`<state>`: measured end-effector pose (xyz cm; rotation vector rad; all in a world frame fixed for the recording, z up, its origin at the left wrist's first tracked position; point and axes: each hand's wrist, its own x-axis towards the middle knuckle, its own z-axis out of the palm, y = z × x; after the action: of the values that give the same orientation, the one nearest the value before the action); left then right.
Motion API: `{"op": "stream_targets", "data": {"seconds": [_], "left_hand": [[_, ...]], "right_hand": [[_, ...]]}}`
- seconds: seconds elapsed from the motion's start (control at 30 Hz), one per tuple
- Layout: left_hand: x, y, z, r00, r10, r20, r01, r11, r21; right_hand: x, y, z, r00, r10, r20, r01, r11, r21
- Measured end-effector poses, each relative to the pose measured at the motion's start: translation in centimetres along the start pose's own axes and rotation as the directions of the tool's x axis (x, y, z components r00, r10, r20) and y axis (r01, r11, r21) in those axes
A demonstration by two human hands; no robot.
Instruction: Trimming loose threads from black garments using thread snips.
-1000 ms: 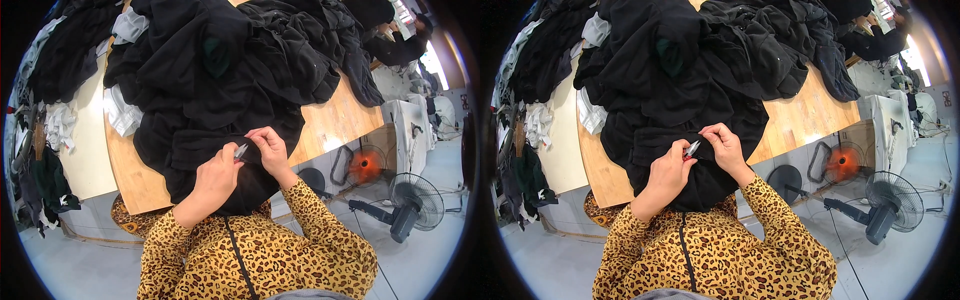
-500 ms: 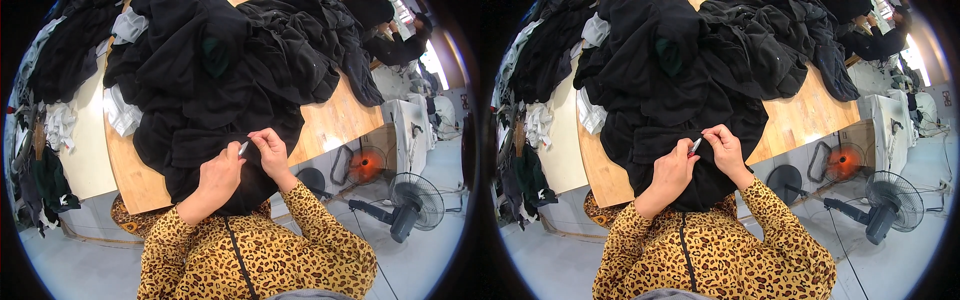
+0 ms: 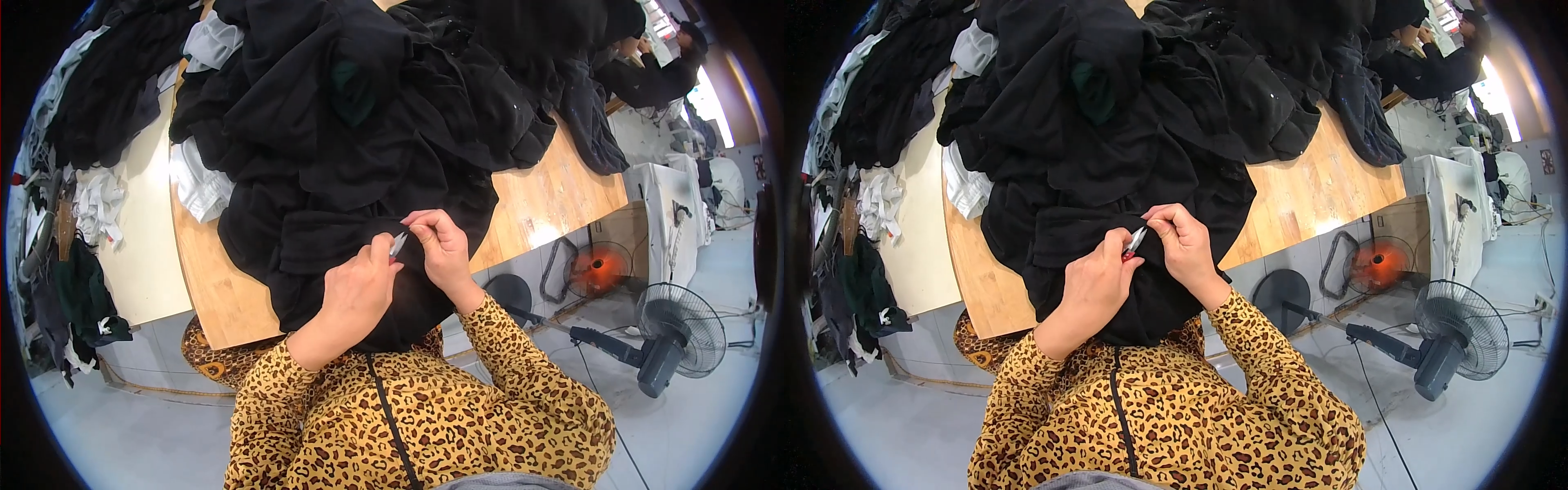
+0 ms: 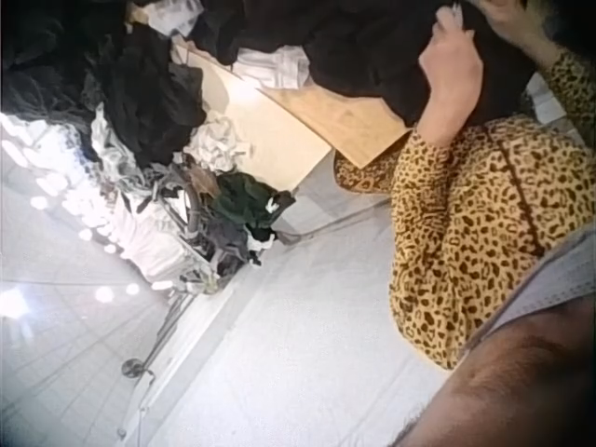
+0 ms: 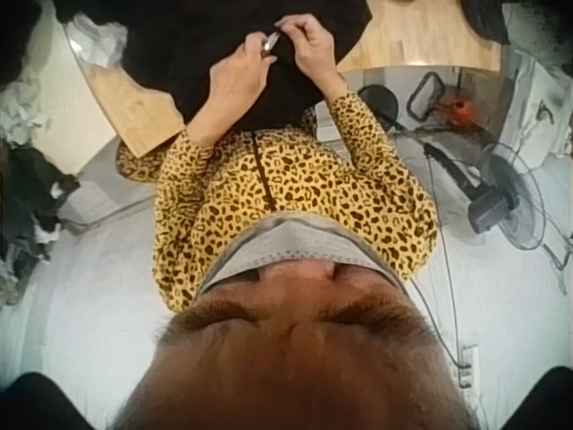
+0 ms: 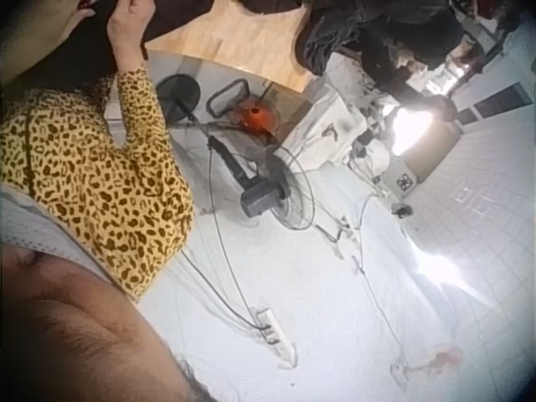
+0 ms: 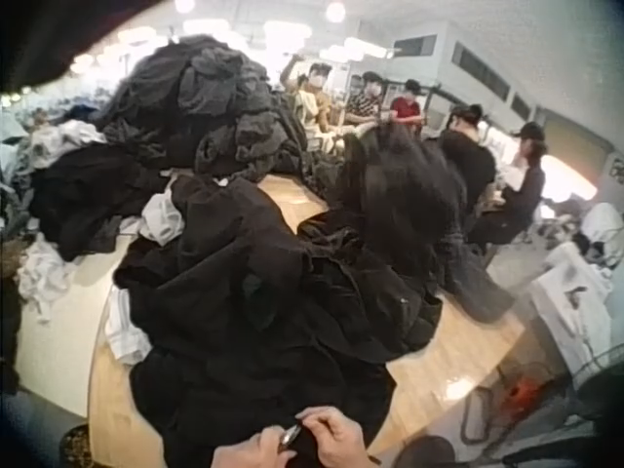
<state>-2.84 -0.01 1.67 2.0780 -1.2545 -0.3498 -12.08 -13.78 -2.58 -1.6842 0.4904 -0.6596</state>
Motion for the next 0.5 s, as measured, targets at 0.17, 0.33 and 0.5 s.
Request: {"op": "stream_targets", "data": {"seconds": [0.17,0.33,0.5], "left_hand": [[0.0,-0.4,0.7,1.000,-0.002,0.009,0.002,1.000,0.017],[0.0,-0.5,1.1,1.000,0.024,-0.016,-0.023,1.000,0.005],[0.2,-0.7,-0.2,0.999,-0.041,0.024,0.046,0.973,-0.225]], "right_hand": [[-0.2,-0.3,0.2,1.000,0.015,-0.019,-0.016,0.999,-0.048],[-0.3,-0.2,0.2,0.999,0.029,-0.034,-0.031,0.998,-0.052],[-0.2,0.6,-0.2,0.988,0.106,-0.114,-0.089,0.986,0.143]]}}
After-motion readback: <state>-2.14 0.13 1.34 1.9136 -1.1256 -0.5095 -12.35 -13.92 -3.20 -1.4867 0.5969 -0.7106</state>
